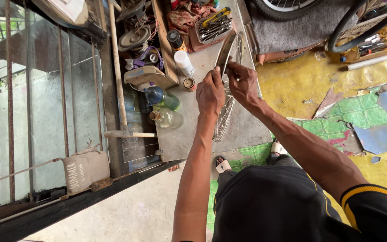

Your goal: The person works on a bicycle wheel rim resting on a workbench, holding the rim steady with one hand while using a small spoke wrench with the other to turn spoke nipples around the rim. They rotate the wheel progressively to work on different sections of the rim.

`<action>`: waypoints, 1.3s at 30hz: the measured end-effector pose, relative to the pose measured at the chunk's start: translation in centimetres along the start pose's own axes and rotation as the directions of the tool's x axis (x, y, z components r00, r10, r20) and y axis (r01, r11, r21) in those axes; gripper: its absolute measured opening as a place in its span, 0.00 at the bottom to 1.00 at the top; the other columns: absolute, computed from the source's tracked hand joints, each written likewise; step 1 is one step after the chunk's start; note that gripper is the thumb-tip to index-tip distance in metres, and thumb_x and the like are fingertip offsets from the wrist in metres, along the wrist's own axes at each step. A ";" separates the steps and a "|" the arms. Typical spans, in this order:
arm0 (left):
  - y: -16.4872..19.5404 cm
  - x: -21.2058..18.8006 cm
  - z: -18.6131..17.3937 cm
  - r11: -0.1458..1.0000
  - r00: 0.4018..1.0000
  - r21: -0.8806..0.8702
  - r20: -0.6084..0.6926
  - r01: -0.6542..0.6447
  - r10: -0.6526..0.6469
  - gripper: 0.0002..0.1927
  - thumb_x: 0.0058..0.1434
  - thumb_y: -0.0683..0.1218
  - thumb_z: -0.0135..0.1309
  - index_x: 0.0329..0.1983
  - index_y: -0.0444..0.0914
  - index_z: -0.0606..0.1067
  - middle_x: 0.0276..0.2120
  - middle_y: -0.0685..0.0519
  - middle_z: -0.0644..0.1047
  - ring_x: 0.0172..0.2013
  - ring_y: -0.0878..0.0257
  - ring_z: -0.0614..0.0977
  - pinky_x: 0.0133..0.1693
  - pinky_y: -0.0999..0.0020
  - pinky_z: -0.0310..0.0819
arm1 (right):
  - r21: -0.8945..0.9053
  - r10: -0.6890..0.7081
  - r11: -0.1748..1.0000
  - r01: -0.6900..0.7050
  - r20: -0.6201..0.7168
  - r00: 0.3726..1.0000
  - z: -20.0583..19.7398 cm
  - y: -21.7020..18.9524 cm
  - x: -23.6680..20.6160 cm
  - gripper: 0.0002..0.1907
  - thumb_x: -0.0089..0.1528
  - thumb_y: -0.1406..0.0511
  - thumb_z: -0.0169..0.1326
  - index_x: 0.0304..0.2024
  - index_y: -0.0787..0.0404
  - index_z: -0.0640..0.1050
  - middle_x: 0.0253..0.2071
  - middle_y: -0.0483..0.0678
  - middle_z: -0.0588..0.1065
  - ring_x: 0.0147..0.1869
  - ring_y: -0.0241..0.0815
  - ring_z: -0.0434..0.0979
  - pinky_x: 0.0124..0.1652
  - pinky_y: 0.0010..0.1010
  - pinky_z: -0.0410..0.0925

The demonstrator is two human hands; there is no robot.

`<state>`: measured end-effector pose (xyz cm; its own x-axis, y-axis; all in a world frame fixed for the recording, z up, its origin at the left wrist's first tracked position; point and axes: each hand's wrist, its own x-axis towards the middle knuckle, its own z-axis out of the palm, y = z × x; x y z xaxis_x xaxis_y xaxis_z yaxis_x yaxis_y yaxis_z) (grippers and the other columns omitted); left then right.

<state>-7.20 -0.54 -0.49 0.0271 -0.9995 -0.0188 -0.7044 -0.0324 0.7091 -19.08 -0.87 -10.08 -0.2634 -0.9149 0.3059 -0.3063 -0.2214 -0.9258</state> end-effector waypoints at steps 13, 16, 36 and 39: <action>0.3 0.2 0.2 1.000 1.000 0.008 -0.020 -0.002 0.002 0.26 0.74 0.59 0.36 0.35 0.37 0.76 0.28 0.39 0.80 0.35 0.37 0.81 0.41 0.44 0.70 | 0.023 -0.001 1.000 0.001 -0.001 1.000 0.1 0.8 -0.7 0.14 0.67 0.70 0.54 0.55 0.63 0.81 0.47 0.55 0.82 0.43 0.42 0.86 0.41 0.29 0.78; 0.2 0.2 0.2 1.000 1.000 0.012 -0.027 0.002 -0.001 0.26 0.74 0.59 0.36 0.35 0.37 0.76 0.29 0.39 0.80 0.36 0.37 0.81 0.41 0.44 0.70 | -0.043 -0.018 0.999 0.017 -0.012 1.000 -0.4 0.6 -1.2 0.14 0.66 0.69 0.55 0.54 0.63 0.82 0.47 0.55 0.83 0.40 0.42 0.86 0.38 0.30 0.76; -0.3 0.1 0.2 0.999 0.998 -0.028 -0.036 -0.043 0.042 0.26 0.75 0.58 0.36 0.35 0.37 0.76 0.26 0.40 0.79 0.34 0.38 0.81 0.40 0.46 0.71 | -0.078 -0.039 0.996 0.037 -0.024 0.999 -0.3 0.2 -0.3 0.11 0.67 0.66 0.59 0.50 0.63 0.84 0.41 0.54 0.83 0.37 0.41 0.85 0.38 0.32 0.76; -0.3 0.1 0.1 0.999 0.999 -0.038 -0.032 -0.007 0.006 0.26 0.75 0.58 0.36 0.34 0.36 0.76 0.27 0.40 0.79 0.33 0.38 0.81 0.39 0.45 0.70 | -0.057 -0.029 0.998 0.028 -0.024 0.999 -0.3 0.2 -0.5 0.11 0.67 0.67 0.58 0.50 0.62 0.84 0.43 0.54 0.83 0.38 0.40 0.85 0.39 0.30 0.77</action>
<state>-7.06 -0.66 -0.82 0.0454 -0.9989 0.0080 -0.6772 -0.0249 0.7353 -19.29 -0.40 -10.33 -0.2764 -0.8996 0.3382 -0.3648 -0.2274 -0.9029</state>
